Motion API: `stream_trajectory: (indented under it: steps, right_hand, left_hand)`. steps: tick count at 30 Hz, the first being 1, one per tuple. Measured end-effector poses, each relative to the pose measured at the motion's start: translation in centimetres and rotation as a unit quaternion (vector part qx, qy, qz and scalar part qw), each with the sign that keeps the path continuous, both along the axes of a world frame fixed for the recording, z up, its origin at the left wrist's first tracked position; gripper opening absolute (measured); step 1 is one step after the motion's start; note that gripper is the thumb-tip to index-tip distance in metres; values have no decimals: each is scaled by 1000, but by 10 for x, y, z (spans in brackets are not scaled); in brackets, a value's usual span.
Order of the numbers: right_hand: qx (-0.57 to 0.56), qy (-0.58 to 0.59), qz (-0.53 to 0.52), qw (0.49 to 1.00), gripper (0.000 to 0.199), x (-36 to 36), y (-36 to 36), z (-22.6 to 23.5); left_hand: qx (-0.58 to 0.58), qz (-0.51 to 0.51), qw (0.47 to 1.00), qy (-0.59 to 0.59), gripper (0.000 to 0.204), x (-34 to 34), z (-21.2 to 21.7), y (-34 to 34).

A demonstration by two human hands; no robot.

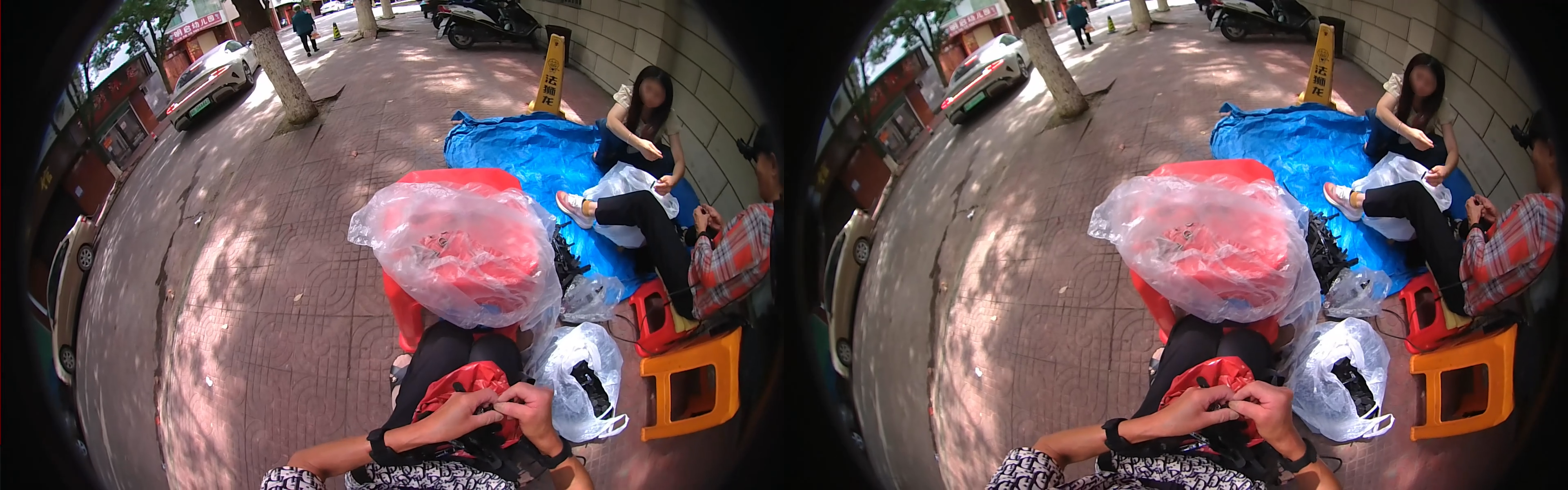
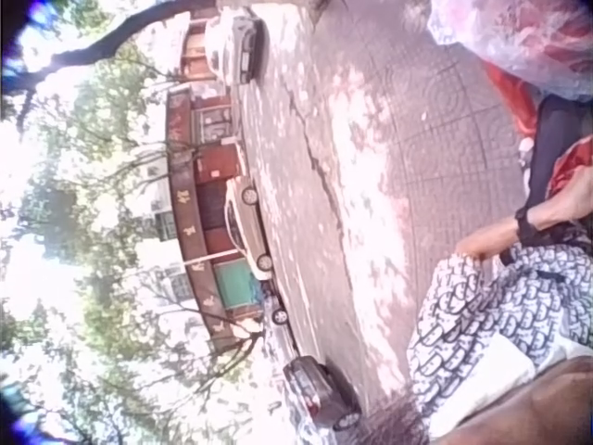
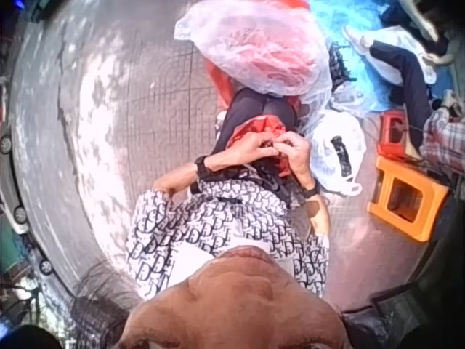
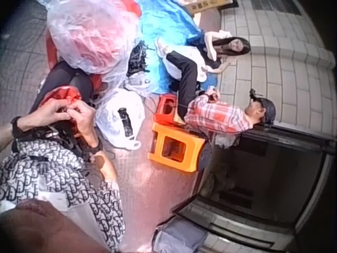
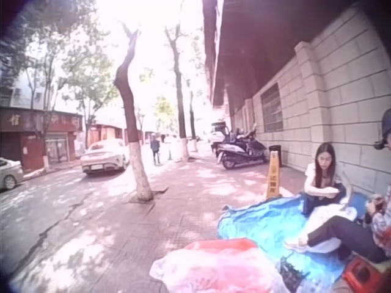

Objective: The recorder is inspecting and sorting small black plastic or rubber components, possibly shoe or garment parts, from bags while sitting on the sidewalk.

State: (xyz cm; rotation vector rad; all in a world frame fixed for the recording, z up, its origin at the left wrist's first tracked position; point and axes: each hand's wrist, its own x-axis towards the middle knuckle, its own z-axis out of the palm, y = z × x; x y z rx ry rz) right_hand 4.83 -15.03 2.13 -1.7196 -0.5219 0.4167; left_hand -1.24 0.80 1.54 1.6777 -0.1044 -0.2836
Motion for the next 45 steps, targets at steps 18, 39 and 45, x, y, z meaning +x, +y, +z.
stream_trajectory:
  steps: [18, 39, 45]
  right_hand:
    - [-93, 1, 169, 981, 16, 18, 56, 8]
    - [168, 248, 59, 952, 10, -10, 19, -2]
    - [299, 316, 47, 899, 11, 1, 22, 14]
  left_hand:
    - [-4, 57, 997, -56, 23, -24, -7, 42]
    - [-37, 49, 986, -154, 20, -14, 6, 26]
    - [-63, 76, 991, -94, 21, 5, 28, 22]
